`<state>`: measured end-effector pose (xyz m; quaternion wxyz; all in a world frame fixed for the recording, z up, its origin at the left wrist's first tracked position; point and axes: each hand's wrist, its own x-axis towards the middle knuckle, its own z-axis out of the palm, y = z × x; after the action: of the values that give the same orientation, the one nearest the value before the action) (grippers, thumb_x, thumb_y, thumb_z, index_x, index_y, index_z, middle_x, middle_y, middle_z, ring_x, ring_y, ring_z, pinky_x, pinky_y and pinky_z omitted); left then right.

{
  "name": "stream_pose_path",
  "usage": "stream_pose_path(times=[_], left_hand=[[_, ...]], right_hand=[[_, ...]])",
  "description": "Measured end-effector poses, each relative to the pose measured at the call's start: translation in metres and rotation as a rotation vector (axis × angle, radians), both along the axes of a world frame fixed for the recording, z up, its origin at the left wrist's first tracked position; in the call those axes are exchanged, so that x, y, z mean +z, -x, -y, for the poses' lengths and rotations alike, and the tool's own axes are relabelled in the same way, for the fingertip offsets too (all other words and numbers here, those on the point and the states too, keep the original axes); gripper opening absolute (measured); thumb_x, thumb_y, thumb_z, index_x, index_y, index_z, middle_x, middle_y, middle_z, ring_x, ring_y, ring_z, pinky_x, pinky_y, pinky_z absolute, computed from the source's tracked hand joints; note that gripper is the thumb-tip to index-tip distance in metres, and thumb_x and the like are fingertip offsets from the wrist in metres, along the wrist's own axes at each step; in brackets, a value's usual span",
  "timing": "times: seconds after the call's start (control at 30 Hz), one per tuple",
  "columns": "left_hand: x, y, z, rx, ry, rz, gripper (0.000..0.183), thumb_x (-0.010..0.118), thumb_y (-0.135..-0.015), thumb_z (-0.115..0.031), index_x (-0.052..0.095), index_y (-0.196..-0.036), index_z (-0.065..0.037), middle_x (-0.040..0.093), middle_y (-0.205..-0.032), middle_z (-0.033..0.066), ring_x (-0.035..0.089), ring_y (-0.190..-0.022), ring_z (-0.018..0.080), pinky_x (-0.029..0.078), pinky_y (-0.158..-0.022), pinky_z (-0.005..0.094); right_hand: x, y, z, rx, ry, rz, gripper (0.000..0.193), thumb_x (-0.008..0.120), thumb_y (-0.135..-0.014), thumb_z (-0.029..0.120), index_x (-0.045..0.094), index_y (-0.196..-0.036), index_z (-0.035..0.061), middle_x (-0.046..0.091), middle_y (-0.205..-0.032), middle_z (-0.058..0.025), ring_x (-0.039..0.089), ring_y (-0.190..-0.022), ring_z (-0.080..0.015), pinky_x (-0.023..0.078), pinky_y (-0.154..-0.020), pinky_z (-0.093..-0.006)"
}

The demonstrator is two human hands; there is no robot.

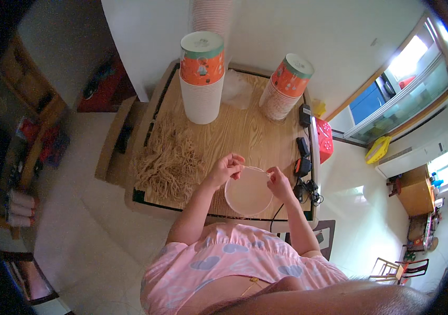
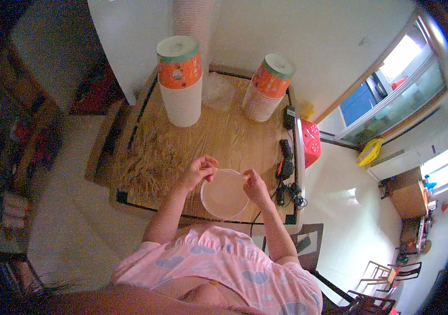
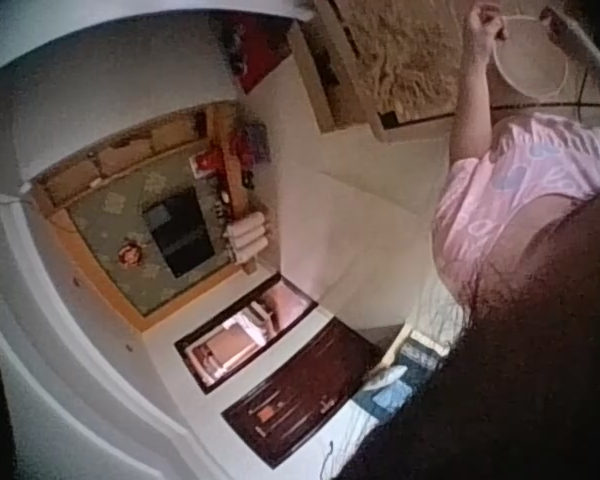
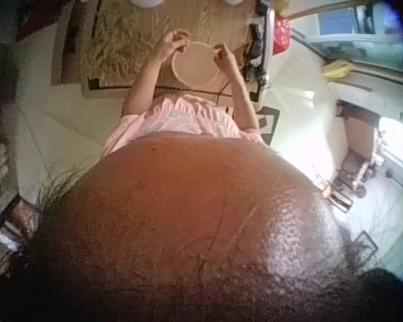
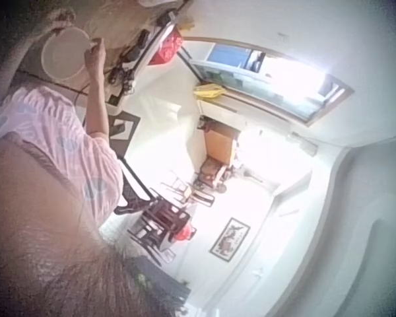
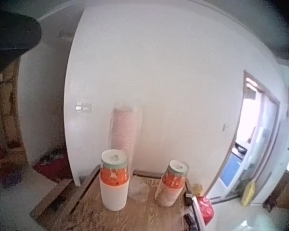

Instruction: Filling paper cups with shredded paper packing material.

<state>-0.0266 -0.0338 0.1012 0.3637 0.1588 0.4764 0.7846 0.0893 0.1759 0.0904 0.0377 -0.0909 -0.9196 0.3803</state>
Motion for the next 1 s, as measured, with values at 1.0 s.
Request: stream_pose_path(times=[1.0], left_hand=[[-0.147, -0.065, -0.016, 0.213, 0.590, -0.137, 0.041, 0.059, -0.072, -0.008, 0.048, -0.111, 0.000, 0.058, -0.103, 0.0178, 0.057, -0.095, 0.0269, 0.044, -0.081, 0.0367]], right_hand=[[0.089, 0.021, 0.050, -0.033, 0.703, 0.116, 0.014, 0.049, -0.087, 0.018, 0.053, -0.083, 0.0047, 0.042, -0.062, 0.0050, 0.038, -0.050, -0.0026, 0.033, -0.043, -0.0180]])
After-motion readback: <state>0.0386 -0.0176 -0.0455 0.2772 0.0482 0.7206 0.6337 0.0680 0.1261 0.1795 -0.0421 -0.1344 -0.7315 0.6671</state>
